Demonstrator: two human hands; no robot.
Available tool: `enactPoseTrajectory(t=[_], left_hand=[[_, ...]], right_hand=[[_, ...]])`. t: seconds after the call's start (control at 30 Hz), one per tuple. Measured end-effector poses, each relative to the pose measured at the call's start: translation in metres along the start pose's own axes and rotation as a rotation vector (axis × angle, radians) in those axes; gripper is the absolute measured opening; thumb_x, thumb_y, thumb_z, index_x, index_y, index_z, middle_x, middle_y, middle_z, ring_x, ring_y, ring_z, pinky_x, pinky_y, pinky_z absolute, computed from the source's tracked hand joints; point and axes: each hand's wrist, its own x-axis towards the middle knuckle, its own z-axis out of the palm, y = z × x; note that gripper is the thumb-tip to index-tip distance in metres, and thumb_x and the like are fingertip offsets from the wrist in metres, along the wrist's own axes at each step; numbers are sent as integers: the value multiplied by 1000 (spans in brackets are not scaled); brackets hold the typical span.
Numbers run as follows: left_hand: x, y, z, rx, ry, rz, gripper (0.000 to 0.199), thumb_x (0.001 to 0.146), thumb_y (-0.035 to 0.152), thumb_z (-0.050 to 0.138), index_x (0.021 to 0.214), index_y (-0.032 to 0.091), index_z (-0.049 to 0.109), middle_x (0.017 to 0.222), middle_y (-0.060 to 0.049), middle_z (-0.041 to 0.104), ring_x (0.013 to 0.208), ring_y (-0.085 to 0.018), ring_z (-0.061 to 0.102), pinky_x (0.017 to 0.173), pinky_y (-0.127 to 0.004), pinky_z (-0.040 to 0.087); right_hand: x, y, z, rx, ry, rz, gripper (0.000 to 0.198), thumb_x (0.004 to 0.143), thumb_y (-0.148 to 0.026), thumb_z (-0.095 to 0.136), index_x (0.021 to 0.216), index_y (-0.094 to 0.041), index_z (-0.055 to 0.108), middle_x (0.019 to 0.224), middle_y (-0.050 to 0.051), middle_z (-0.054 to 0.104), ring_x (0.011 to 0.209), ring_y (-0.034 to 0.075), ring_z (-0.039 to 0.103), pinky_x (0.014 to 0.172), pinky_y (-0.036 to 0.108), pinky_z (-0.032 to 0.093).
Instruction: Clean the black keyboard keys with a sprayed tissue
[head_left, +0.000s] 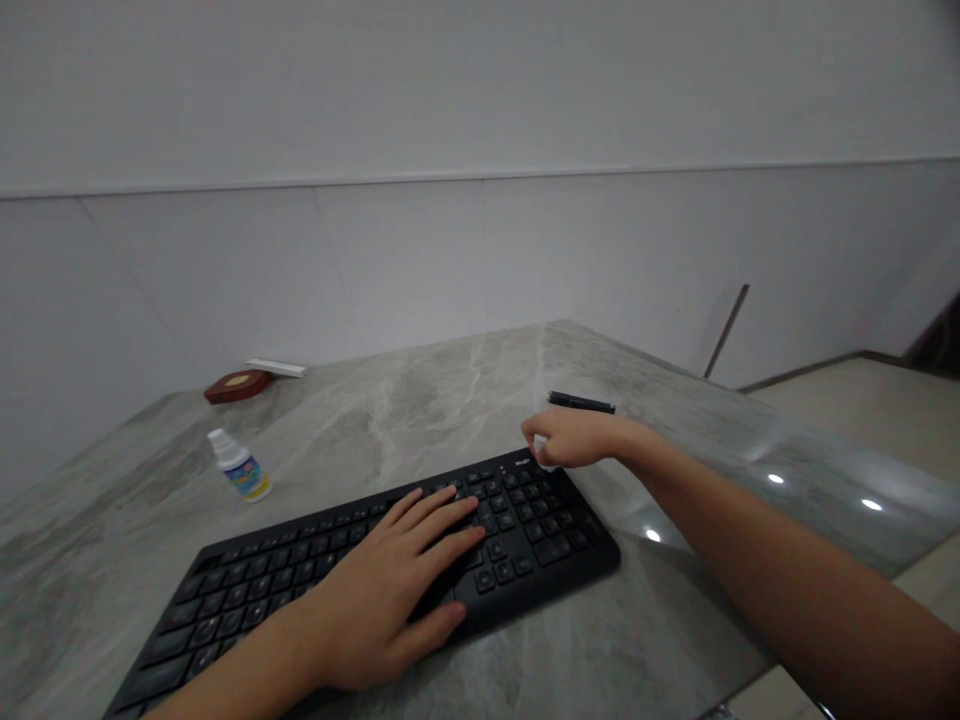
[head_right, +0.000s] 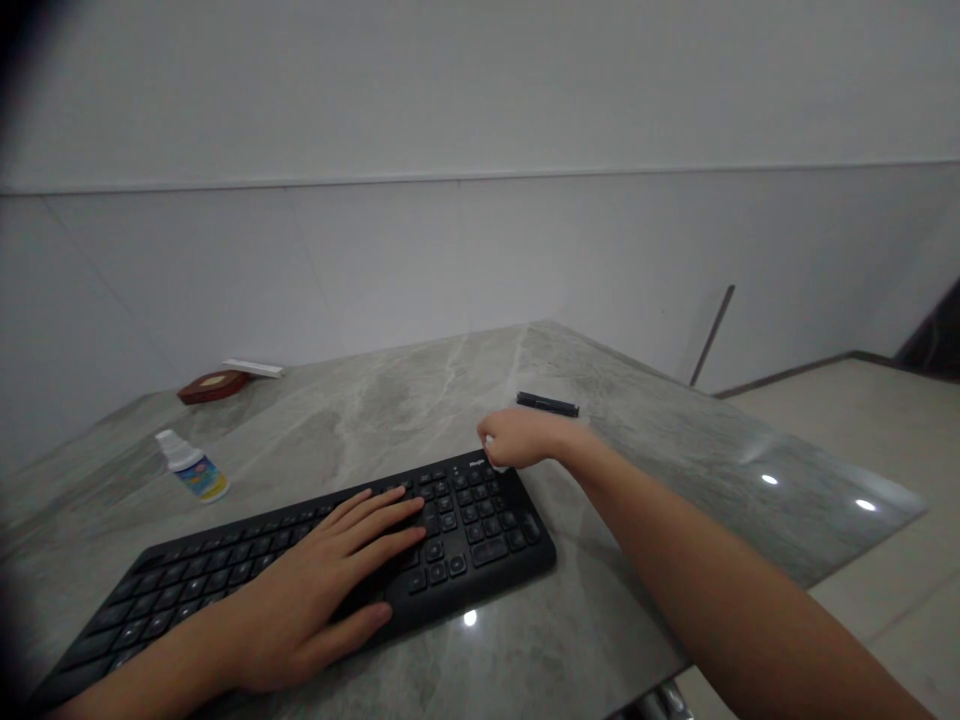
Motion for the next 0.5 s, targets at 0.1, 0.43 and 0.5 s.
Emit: enactPoseTrajectory(t=[0.1, 0.43, 0.5], left_hand=[[1, 0, -1, -5, 5, 0, 60, 93, 32, 55, 150, 29, 34, 160, -5, 28, 146, -34, 25, 117, -60, 23], [0, -1, 0, -22, 24, 10, 61, 93, 30, 56, 149, 29, 35, 159, -5, 30, 146, -34, 26, 117, -61, 23], [0, -1, 0, -21, 18, 5, 61, 92, 31, 56, 149, 29, 35, 159, -5, 30, 146, -34, 26, 117, -61, 23]], right_hand=[[1, 0, 2, 54, -64, 29, 25, 70, -16, 50, 91, -13, 64, 87, 11, 69, 71, 19, 62, 60, 27, 40], [-5, 3, -1, 202, -152, 98, 24, 67, -16, 53, 90, -15, 59, 58, 2, 59, 54, 17, 56, 54, 26, 40], [-6, 6, -1, 229, -185, 88, 21, 68, -16, 54, 90, -16, 57, 58, 0, 58, 53, 16, 54, 53, 26, 41]])
